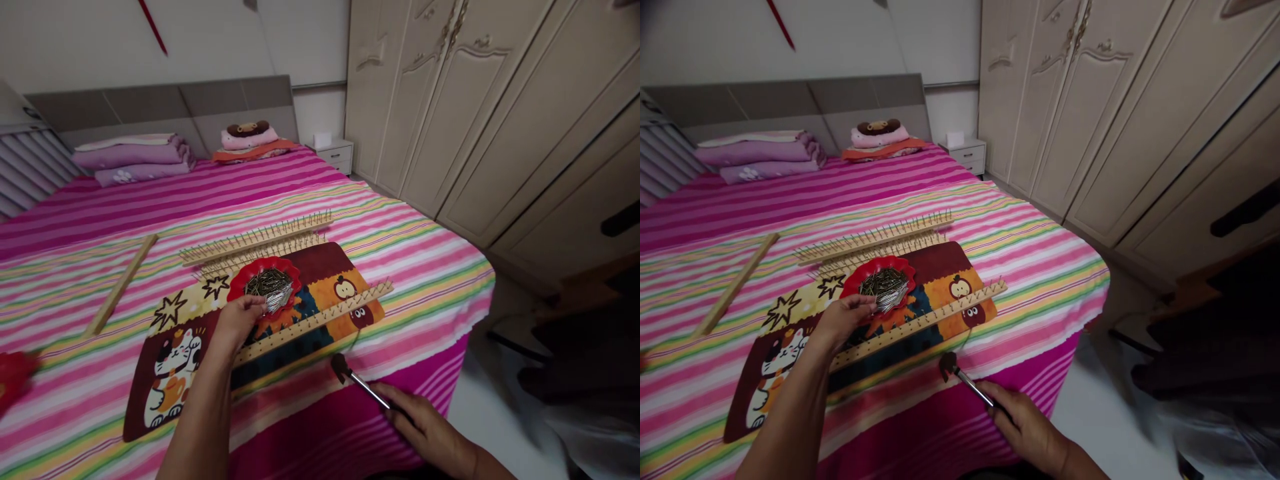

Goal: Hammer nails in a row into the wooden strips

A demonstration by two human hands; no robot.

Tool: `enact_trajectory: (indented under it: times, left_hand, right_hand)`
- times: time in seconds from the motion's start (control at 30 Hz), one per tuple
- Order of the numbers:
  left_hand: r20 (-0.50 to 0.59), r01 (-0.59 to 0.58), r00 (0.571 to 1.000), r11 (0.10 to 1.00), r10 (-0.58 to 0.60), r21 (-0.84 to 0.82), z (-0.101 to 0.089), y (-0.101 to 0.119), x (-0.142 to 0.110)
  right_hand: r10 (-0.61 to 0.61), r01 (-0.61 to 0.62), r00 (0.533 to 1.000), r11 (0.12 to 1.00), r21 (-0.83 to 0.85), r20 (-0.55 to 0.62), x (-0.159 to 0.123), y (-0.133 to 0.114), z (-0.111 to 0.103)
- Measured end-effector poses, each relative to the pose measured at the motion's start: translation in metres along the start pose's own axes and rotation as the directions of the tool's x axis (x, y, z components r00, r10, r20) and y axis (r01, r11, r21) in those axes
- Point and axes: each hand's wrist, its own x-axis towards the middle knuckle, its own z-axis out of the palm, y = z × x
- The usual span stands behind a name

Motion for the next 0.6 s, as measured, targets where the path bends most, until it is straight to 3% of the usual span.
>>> enact_trajectory:
  times: [0.17, 0.43, 0.6]
  left_hand:
    - [0.037, -0.001, 0.999, 0.961, 0.012, -0.278, -0.002, 0.002, -0.028]
    - [0.133, 0.09, 0.99, 0.93, -0.045, -0.357, -0.003, -0.001, -0.062]
    - [0.12, 0.048, 0.993, 0.936, -0.006, -0.349, 0.008, -0.001, -0.071]
  right_hand:
    - [-0.003, 0.003, 1.0, 1.0, 0.007, -0.009, 0.001, -0.003, -0.001]
    - [0.021, -0.021, 1.0, 1.0, -0.008, -0.003, 0.0, -0.002, 0.001]
    - [0.024, -0.025, 1.0, 1.0, 0.017, 0.017, 0.001, -0.007, -0.001]
